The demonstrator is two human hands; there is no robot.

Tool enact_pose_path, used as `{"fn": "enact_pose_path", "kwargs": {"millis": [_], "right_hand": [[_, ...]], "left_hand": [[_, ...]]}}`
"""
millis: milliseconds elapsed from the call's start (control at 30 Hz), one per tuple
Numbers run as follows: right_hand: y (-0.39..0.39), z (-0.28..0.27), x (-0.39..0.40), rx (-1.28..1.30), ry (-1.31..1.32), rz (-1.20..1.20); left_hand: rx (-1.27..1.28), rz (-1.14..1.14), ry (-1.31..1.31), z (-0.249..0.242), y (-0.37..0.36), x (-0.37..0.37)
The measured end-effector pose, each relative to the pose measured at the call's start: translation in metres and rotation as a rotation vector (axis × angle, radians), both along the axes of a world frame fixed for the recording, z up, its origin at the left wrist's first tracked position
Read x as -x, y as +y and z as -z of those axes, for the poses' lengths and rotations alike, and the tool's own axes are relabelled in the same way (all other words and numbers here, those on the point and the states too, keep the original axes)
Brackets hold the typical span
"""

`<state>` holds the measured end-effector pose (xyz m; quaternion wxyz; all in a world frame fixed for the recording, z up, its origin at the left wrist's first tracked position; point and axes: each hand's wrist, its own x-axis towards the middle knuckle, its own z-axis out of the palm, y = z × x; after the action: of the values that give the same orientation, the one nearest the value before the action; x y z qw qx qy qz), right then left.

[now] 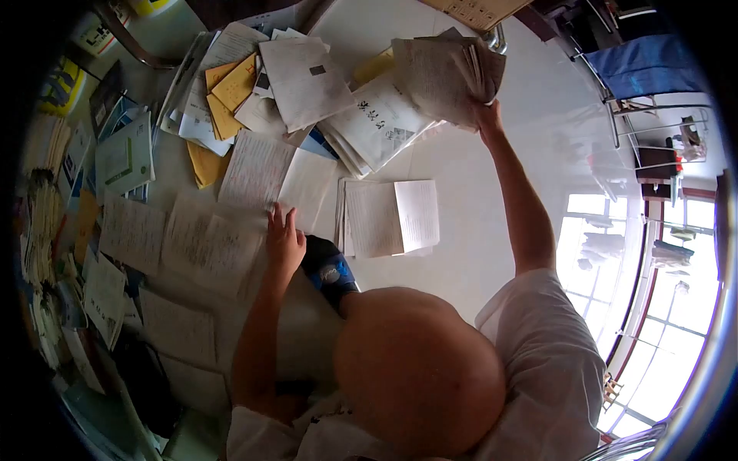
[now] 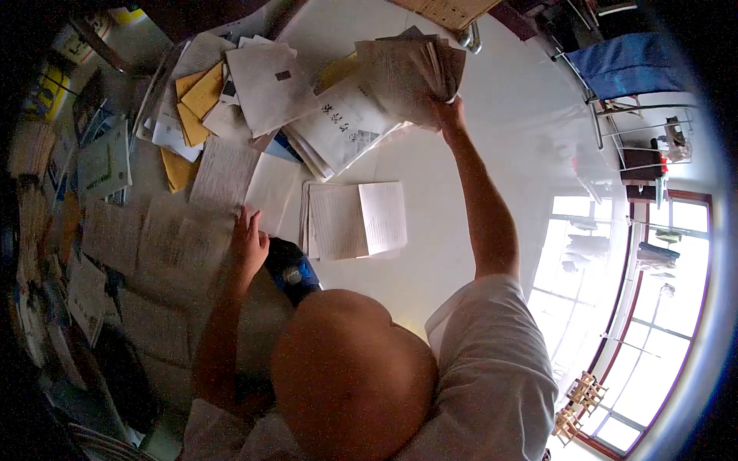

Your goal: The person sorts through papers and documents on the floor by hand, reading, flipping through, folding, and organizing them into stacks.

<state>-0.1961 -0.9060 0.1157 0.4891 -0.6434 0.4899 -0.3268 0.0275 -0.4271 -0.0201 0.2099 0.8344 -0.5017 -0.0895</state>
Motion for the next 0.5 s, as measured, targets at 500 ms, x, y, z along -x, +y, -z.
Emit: {"fn": "enact_pose_path", "kwargs": {"millis": [500], "right_hand": [[0.191,-0.095,-0.03,0.336,-0.145,-0.176]], "left_hand": [[0.578,-0.062,1.281,-0.16,-0.069,0.021]]}}
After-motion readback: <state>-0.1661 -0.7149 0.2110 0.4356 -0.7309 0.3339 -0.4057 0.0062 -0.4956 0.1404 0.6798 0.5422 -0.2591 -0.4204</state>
